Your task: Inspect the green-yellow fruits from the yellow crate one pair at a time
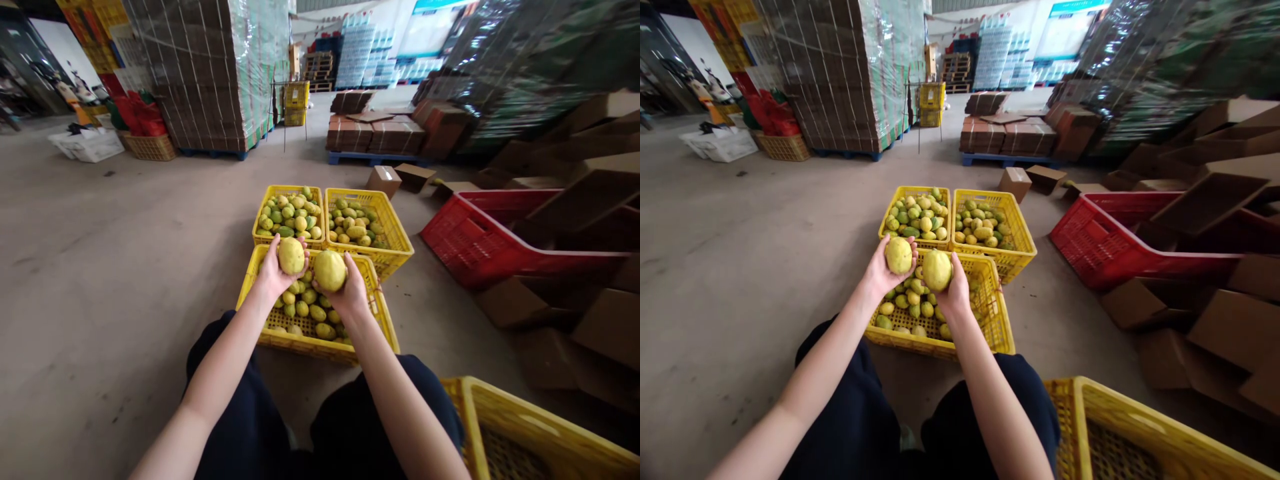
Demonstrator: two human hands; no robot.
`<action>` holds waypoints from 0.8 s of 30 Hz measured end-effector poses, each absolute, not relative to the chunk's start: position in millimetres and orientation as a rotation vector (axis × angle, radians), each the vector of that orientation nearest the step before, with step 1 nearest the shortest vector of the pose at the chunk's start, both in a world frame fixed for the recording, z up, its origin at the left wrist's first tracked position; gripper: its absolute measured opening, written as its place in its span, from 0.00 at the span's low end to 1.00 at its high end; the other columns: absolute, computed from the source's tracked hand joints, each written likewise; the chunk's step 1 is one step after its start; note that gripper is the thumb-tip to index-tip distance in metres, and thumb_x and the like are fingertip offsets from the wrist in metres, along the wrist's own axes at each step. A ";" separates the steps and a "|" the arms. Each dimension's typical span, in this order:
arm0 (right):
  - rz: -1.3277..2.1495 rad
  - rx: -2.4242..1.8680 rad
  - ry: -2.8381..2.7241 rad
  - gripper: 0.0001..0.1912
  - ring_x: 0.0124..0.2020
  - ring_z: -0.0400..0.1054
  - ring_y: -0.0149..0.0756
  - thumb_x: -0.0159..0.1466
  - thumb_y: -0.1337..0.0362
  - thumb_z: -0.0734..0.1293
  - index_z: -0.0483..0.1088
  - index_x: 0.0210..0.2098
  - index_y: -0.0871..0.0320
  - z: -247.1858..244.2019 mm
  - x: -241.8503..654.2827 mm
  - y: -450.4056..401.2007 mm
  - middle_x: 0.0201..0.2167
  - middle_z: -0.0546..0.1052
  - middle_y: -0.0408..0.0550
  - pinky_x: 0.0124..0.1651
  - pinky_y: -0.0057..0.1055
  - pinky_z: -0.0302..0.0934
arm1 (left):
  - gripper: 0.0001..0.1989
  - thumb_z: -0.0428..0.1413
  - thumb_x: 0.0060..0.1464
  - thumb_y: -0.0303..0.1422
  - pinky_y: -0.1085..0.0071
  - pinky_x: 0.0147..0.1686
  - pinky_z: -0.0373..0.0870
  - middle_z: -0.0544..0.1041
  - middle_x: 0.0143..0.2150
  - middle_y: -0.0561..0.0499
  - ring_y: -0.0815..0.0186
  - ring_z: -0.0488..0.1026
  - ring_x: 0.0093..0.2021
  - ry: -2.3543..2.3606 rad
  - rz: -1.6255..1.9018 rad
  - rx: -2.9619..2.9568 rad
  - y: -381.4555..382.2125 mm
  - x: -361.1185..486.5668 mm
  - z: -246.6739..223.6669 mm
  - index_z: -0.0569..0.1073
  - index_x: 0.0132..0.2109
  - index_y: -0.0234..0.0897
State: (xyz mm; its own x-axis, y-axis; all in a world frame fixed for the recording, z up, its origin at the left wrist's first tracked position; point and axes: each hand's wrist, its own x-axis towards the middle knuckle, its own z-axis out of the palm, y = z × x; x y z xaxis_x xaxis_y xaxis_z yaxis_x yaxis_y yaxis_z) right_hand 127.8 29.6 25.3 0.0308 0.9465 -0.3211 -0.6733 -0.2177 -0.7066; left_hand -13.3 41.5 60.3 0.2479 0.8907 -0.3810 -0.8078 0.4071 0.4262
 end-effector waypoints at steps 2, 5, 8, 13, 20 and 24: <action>1.552 -0.864 -0.422 0.15 0.23 0.73 0.37 0.56 0.51 0.69 0.70 0.34 0.55 27.9 128.7 27.4 0.24 0.77 0.42 0.23 0.32 0.69 | 0.15 0.54 0.57 0.44 0.73 0.28 0.74 0.74 0.28 0.51 0.69 0.73 0.27 0.668 1.209 0.129 41.1 -14.0 62.6 0.73 0.36 0.34; 1.573 -0.822 -0.443 0.13 0.22 0.72 0.36 0.53 0.54 0.71 0.70 0.33 0.55 31.8 130.2 25.4 0.24 0.77 0.42 0.19 0.29 0.65 | 0.14 0.56 0.55 0.42 0.74 0.27 0.73 0.72 0.25 0.52 0.70 0.72 0.26 0.716 1.234 0.087 41.5 -14.7 64.4 0.70 0.32 0.35; 1.636 -0.810 -0.431 0.14 0.23 0.72 0.38 0.55 0.51 0.68 0.70 0.30 0.56 34.0 131.1 25.0 0.23 0.77 0.45 0.18 0.30 0.64 | 0.16 0.52 0.59 0.43 0.73 0.29 0.74 0.75 0.28 0.49 0.68 0.74 0.28 0.660 1.197 0.109 42.2 -14.9 63.4 0.72 0.34 0.33; 1.609 -0.841 -0.374 0.14 0.26 0.74 0.39 0.57 0.50 0.66 0.71 0.31 0.55 28.3 131.6 28.3 0.25 0.78 0.44 0.26 0.35 0.70 | 0.20 0.46 0.63 0.43 0.72 0.32 0.75 0.77 0.32 0.47 0.67 0.76 0.32 0.582 1.166 0.137 42.3 -14.3 61.5 0.74 0.40 0.32; 1.591 -0.832 -0.432 0.14 0.26 0.74 0.41 0.56 0.51 0.68 0.70 0.31 0.55 21.8 128.7 31.7 0.27 0.78 0.44 0.31 0.41 0.72 | 0.16 0.49 0.61 0.40 0.71 0.30 0.73 0.76 0.27 0.50 0.67 0.74 0.28 0.636 1.274 0.202 41.3 -13.3 64.5 0.76 0.36 0.34; 1.640 -0.788 -0.477 0.18 0.26 0.74 0.42 0.56 0.48 0.64 0.73 0.32 0.57 29.2 128.6 26.9 0.25 0.78 0.46 0.32 0.41 0.72 | 0.16 0.49 0.61 0.39 0.72 0.29 0.71 0.75 0.26 0.51 0.68 0.74 0.26 0.645 1.296 0.278 39.2 -12.0 67.2 0.75 0.31 0.35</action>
State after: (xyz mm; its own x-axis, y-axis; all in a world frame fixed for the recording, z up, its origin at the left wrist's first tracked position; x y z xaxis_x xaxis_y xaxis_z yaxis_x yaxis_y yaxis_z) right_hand 128.6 26.9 29.2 -0.0765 0.9689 -0.2355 -0.6914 -0.2217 -0.6876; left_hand -12.0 39.2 67.2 0.1289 0.9494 -0.2863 -0.8004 0.2700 0.5351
